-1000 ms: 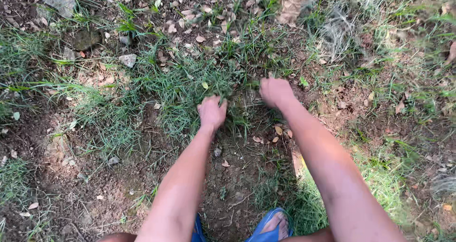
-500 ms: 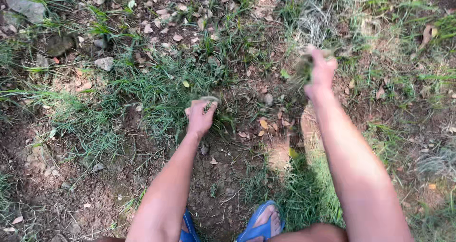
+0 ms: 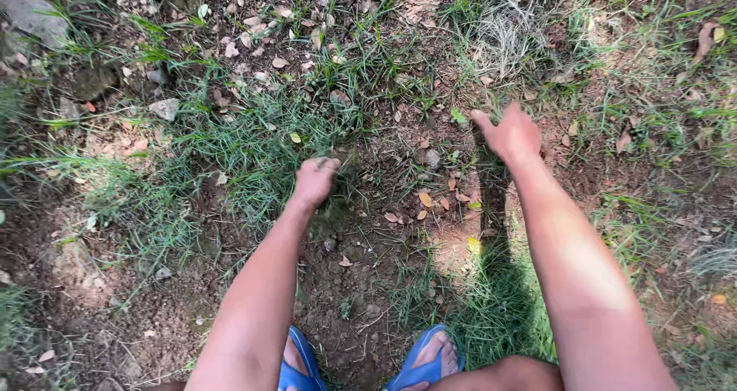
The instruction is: The person pulls grass and weeds from a patch of dirt by hand.
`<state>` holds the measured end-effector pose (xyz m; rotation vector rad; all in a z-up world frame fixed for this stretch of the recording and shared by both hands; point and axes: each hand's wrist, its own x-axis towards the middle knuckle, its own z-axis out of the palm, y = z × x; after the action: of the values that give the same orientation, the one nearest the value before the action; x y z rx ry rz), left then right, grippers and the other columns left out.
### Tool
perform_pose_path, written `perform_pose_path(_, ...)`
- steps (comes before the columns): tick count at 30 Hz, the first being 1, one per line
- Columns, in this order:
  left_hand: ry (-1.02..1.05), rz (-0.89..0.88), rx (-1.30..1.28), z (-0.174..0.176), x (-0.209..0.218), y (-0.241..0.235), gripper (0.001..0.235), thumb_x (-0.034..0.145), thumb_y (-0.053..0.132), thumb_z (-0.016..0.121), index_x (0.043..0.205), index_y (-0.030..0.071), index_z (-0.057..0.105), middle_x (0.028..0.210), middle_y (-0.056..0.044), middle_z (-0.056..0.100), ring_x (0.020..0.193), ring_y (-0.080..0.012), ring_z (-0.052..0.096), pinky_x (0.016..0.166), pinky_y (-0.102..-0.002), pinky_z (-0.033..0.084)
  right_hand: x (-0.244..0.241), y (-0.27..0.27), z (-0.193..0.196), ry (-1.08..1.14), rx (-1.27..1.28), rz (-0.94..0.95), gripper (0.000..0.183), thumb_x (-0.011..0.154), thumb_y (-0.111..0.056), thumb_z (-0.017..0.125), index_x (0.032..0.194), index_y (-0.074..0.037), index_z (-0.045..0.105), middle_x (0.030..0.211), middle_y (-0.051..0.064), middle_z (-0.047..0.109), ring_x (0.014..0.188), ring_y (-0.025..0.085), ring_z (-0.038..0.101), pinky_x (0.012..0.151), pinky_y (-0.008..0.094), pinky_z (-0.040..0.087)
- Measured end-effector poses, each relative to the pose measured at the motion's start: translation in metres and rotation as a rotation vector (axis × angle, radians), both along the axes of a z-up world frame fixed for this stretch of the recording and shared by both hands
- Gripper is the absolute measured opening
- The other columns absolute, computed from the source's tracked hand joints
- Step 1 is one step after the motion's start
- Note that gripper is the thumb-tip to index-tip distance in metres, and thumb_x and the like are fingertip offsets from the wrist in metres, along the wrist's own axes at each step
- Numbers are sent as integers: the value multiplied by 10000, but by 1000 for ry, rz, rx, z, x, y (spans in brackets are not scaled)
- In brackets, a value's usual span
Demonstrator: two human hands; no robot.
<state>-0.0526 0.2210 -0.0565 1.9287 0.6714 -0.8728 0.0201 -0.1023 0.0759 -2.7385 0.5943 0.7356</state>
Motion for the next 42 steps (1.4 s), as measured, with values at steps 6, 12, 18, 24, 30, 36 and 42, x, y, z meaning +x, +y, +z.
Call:
perform_pose_path(6,-103,662,-419,-10,-9,41,274,637,297,740,834,114,688,780,-34,640,735,-182,606,705,-319,477,1,-37,-81,143,-120,251,447,889,-326,485,1172,14,544,1060,265,640,987,476,615,787,615,479)
perform_pose_path(12,-251,344,-279,30,-16,8,415,662,405,818,889,75,711,726,-64,652,693,-159,616,601,-315,511,-18,-39,-85,-145,209,153,307,914,-241,403,807,-52,620,826,243,632,900,463,610,743,566,454)
perform_pose_path(18,-298,-567,396,92,-17,-42,483,818,628,506,1040,201,476,795,-159,688,898,-376,657,832,-467,467,-30,-60,-124,-434,335,-156,290,916,-168,491,793,46,643,745,228,612,781,329,593,761,517,389)
perform_pose_path(24,-411,-790,330,122,-12,-108,536,851,592,484,1047,93,511,801,-211,686,826,-390,681,742,-489,504,-5,-26,-67,-667,570,-378,287,889,-256,508,645,-108,535,580,11,481,625,144,499,659,320,424)
perform_pose_path(30,-745,-1114,650,-33,-28,-168,115,821,250,501,838,175,586,662,47,658,647,-222,678,643,-449,409,-29,-65,-60,-658,541,-293,237,904,-284,534,839,-73,619,852,136,605,890,221,570,836,384,426)
perform_pose_path(36,-698,-998,542,1,-30,-160,203,784,180,431,781,187,634,647,15,672,645,-244,685,697,-461,428,-62,-140,-107,-680,543,-543,199,854,-126,517,1010,-40,606,788,173,649,697,258,685,517,359,604)
perform_pose_path(42,-460,-332,101,25,-43,-146,421,899,370,446,780,28,659,695,-224,657,822,-440,642,782,-531,486,-78,-108,-43,-295,306,-99,326,881,-423,629,1088,-171,640,981,118,670,1006,300,616,870,443,487)
